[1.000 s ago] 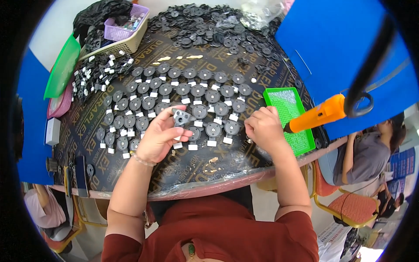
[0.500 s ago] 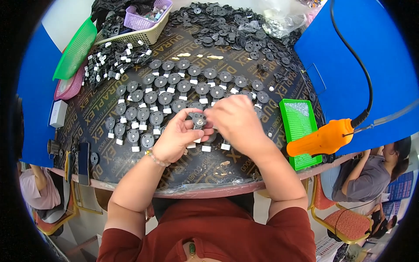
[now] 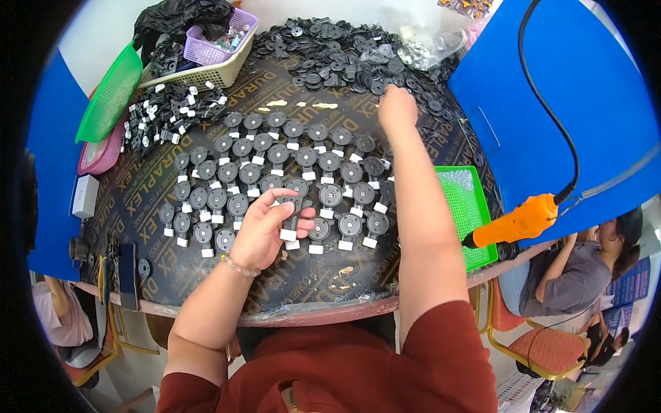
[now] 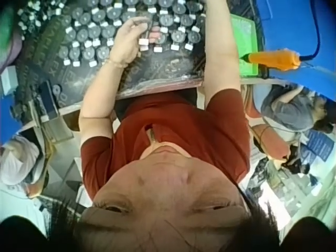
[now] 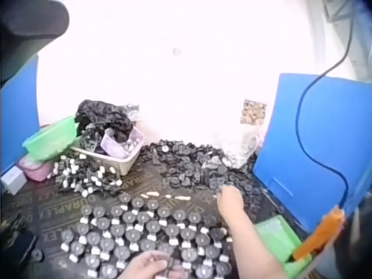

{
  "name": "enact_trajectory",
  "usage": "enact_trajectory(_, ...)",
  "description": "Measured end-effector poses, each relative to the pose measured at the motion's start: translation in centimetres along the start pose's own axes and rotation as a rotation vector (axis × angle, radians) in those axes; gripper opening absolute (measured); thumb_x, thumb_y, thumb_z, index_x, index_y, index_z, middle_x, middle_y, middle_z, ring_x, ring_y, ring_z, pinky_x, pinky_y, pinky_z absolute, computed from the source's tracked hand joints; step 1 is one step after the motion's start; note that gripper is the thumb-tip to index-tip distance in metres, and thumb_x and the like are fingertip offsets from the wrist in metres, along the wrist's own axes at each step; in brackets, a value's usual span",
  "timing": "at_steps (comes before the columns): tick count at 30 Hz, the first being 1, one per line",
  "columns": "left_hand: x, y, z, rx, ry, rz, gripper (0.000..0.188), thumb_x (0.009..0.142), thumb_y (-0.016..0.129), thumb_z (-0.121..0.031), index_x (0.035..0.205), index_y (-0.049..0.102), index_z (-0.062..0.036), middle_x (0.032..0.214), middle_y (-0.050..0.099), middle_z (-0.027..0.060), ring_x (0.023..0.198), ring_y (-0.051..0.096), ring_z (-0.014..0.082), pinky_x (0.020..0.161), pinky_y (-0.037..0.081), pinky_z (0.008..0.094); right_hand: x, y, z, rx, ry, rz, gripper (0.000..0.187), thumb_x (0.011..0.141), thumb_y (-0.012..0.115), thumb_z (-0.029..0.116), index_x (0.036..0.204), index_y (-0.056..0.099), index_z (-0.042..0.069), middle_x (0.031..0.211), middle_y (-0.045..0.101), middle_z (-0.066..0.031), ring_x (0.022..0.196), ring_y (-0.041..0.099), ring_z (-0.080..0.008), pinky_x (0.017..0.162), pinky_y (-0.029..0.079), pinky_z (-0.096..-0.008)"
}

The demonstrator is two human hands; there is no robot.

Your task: Assembling small electronic or mechanical components and driving screws into them using an electric screwdriver.

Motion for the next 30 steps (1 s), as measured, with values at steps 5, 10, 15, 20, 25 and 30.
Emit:
enact_trajectory(5,-0.1,-0.5,-0.8,-0.063,0.068,-0.019,0.026,0.098,0.056,-0.012,0.122,0.050,-0.0044,0.110,0.065,0.0223,0.093,0.069,0.0284,0.079,0.058,0.0375,3.9,6.4,-3.8,-0.019,0.186,0.248,0.038,0.085,0.069,0.033,0.104,0.068,0.001,0.108,0.067,-0.0246,0.104,0.065,-0.0399,0.090,0.051,-0.0466)
enact_trajectory(10,-0.4,-0.3,-1.8,-0.119,0.075,0.007,0.036,0.100,0.032,-0.012,0.131,0.044,0.0015,0.119,0.059,0.0279,0.105,0.065,0.0338,0.091,0.055,0.0424,4.8,8.3,-4.9,-0.099,0.125,0.309,0.048,0.074,0.081,0.030,0.108,0.066,0.001,0.110,0.068,-0.0238,0.103,0.065,-0.0384,0.089,0.053,-0.0446)
enact_trajectory(15,-0.1,-0.9,-2.0,-0.154,0.101,-0.003,0.036,0.100,0.033,-0.011,0.132,0.044,0.0011,0.120,0.059,0.0268,0.106,0.064,0.0332,0.092,0.054,0.0427,4.7,6.2,-1.6,-0.187,0.042,0.259,0.031,0.073,0.073,0.018,0.098,0.068,0.002,0.101,0.069,-0.0223,0.097,0.067,-0.0366,0.086,0.053,-0.0453)
enact_trajectory(20,0.0,-0.6,-1.9,-0.176,0.102,0.013,0.034,0.101,0.034,-0.012,0.131,0.044,0.0010,0.120,0.060,0.0264,0.107,0.064,0.0327,0.093,0.054,0.0426,4.6,8.0,-0.2,-0.242,-0.059,0.380,0.023,0.081,0.059,0.009,0.097,0.072,0.000,0.104,0.068,-0.0256,0.101,0.066,-0.0393,0.088,0.054,-0.0443)
enact_trajectory(25,0.1,-0.8,-2.1,-0.185,0.125,0.016,0.034,0.102,0.034,-0.012,0.131,0.045,0.0010,0.120,0.060,0.0267,0.107,0.064,0.0326,0.093,0.055,0.0426,3.9,9.2,1.4,-0.024,-0.123,0.411,0.026,0.080,0.065,0.020,0.097,0.073,0.003,0.102,0.069,-0.0216,0.098,0.067,-0.0376,0.089,0.053,-0.0445)
enact_trajectory(30,0.2,-0.7,-2.3,-0.190,0.134,0.016,0.034,0.102,0.034,-0.013,0.131,0.045,0.0010,0.120,0.060,0.0267,0.107,0.064,0.0325,0.093,0.054,0.0424,3.8,11.1,1.0,-0.147,-0.181,0.436,0.027,0.069,0.075,0.019,0.091,0.074,0.004,0.094,0.071,-0.0191,0.090,0.069,-0.0351,0.085,0.055,-0.0408)
Point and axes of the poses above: each hand's wrist, its own x-axis towards the middle knuckle, its own y-axis out of the palm, z = x × y, the point moved 8 cm from there along x, towards the middle knuckle
